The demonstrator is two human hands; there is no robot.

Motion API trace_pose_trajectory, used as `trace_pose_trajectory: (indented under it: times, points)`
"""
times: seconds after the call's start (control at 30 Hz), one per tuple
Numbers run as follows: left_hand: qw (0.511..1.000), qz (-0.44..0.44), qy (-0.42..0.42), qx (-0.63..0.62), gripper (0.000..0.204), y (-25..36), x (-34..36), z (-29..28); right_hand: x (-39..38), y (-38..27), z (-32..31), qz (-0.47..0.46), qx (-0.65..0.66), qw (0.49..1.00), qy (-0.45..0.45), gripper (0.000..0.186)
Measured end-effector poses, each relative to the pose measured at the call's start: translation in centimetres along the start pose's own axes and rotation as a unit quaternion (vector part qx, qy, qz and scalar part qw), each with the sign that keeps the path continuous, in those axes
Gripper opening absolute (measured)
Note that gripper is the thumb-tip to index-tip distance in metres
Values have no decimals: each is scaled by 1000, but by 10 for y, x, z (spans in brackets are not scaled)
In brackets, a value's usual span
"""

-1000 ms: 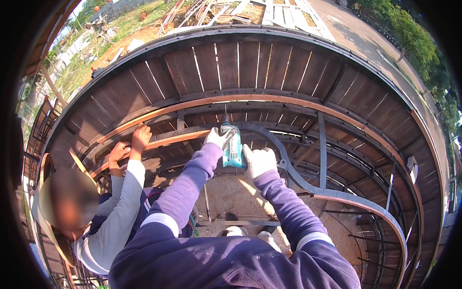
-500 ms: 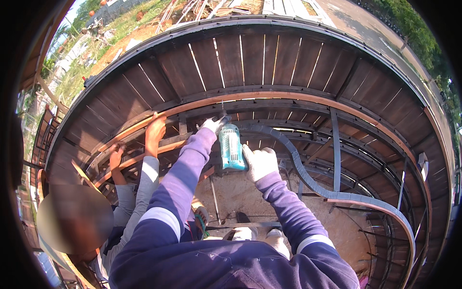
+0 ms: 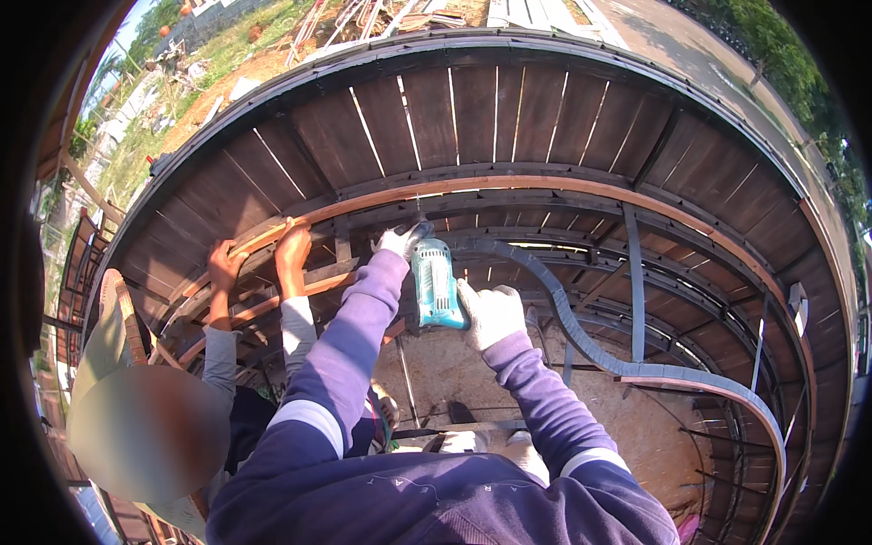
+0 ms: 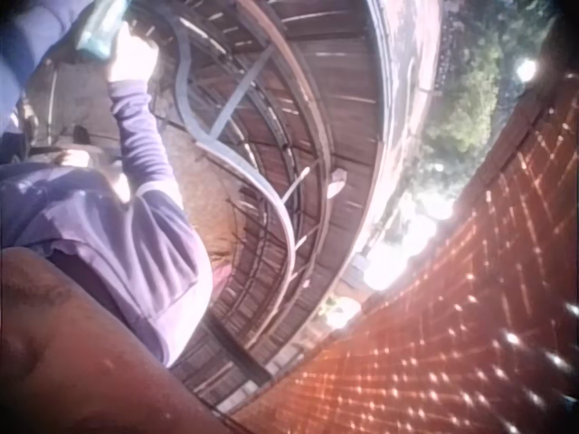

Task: The person uses a drill to fasten wooden slats to a circular metal framework, handling screws from a box and positioning each slat against the frame.

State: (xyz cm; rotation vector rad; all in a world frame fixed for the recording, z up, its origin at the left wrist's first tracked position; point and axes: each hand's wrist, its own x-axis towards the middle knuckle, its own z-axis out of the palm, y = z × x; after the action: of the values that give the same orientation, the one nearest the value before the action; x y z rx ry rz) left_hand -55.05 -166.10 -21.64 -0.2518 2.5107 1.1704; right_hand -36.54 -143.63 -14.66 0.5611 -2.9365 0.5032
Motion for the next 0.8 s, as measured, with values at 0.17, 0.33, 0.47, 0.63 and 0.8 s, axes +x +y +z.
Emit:
trace_pose_trajectory:
  times: [0.17,0.33,0.47,0.63,0.8]
  points:
    - [999,-31,22,24,76,24,-25,-7,1,5,2,2,6,1000,-11,73]
    - [997,-27,63,37,76,17,-17,-4,6,4,3,4,13,1000,-15,72]
    - [996,-40,69,38,76,16,-15,-3,5,2,7,8,15,1000,3,75]
    - [998,-29,44,-24,78,7,-3,-3,9,-13,17,34,33,995,88,71]
    - [999,-45,27,5,84,19,-8,-3,21,-32,16,91,37,992,83,80]
